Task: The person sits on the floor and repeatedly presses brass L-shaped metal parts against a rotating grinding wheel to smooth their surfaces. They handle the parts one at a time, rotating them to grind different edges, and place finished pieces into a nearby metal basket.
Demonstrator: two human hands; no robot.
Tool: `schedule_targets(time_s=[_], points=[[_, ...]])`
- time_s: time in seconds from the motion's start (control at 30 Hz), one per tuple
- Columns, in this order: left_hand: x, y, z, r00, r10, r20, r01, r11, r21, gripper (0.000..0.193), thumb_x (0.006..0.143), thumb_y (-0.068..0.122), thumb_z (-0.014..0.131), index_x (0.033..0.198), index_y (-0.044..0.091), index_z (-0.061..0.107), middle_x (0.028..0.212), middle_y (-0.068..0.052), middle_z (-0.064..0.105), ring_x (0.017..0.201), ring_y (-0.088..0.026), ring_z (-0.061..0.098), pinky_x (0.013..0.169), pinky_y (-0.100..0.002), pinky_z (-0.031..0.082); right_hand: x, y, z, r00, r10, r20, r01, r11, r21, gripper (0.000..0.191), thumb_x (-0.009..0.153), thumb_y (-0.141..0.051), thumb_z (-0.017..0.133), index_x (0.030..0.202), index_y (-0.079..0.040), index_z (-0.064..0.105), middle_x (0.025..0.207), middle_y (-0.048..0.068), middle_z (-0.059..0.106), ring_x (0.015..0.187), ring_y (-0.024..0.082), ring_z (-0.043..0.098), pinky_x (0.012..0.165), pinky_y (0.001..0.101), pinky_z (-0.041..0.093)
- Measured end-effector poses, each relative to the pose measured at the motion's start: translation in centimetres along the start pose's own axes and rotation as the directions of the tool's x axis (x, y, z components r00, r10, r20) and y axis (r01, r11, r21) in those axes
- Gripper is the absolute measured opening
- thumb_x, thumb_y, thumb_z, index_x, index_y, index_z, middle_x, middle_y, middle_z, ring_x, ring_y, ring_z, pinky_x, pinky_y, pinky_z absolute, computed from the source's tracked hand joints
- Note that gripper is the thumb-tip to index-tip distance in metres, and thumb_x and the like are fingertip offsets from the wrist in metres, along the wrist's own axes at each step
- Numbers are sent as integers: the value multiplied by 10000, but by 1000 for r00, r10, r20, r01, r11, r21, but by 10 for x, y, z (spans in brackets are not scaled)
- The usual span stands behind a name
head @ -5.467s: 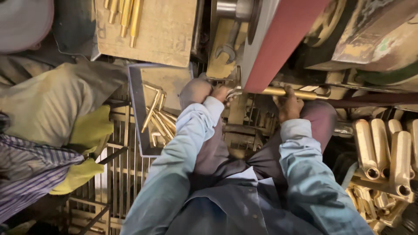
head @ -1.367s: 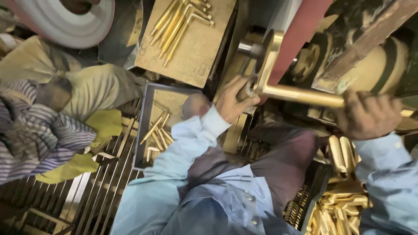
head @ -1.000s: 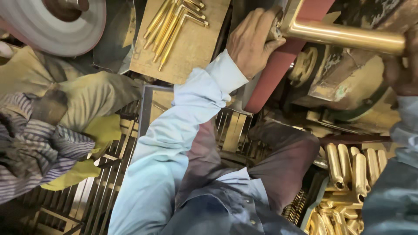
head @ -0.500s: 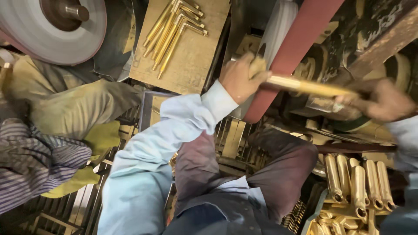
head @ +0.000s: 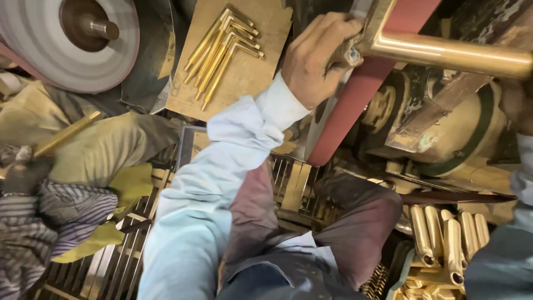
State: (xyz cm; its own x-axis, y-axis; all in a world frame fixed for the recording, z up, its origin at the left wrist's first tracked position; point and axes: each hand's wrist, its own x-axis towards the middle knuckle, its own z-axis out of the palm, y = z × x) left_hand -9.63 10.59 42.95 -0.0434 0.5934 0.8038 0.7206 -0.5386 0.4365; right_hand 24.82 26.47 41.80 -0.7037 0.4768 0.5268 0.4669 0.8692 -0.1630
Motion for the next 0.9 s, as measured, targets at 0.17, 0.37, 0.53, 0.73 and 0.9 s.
schedule_targets(time_s=[0.17, 0.37, 0.53, 0.73, 0.9], points=[[-37, -10, 16, 988, -123, 92, 128, 990, -56, 428, 944, 175, 768, 1295, 80, 542, 1159, -147, 638, 1044, -381, 668, 898, -432, 556, -35, 17, 18, 995, -28, 100, 35, 997, -64, 473, 844, -429, 734, 1089, -25, 752, 723, 68, 715, 551, 103, 629, 489, 267, 487], [-114, -14, 29, 427, -713, 556, 904, 362, -229, 275, 947, 272, 725, 994, 17, 635, 740, -125, 719, 515, -184, 669, 460, -337, 522, -86, 18, 75, 468, 199, 861, -665, 722, 194, 495, 885, -436, 727, 1126, -5, 761, 704, 71, 680, 529, 106, 600, 466, 259, 464], [-88, -21, 16, 315, -677, 665, 948, 200, -246, 238, 899, 210, 738, 998, 20, 634, 739, -121, 725, 486, -171, 659, 382, -320, 478, -64, 0, 55, 358, 264, 896, -806, 571, 154, 466, 911, -442, 690, 1072, -9, 750, 703, 162, 696, 556, 188, 593, 478, 297, 477], [-30, -13, -9, 992, -47, 120, 54, 997, -57, 383, 957, 171, 800, 1231, 51, 561, 1150, -147, 631, 1058, -391, 645, 899, -436, 548, -11, -27, -10, 997, -11, 77, 15, 999, -51, 441, 938, -405, 715, 1135, -13, 756, 794, 155, 700, 640, 206, 618, 529, 316, 490], [-47, -16, 4, 998, 48, 32, -49, 997, 59, 400, 931, 190, 799, 1216, 37, 565, 1134, -160, 628, 968, -364, 643, 832, -441, 548, -9, -23, 5, 991, -128, 40, 134, 972, -191, 425, 961, -375, 736, 1188, -16, 762, 870, 150, 703, 711, 222, 640, 572, 332, 502]])
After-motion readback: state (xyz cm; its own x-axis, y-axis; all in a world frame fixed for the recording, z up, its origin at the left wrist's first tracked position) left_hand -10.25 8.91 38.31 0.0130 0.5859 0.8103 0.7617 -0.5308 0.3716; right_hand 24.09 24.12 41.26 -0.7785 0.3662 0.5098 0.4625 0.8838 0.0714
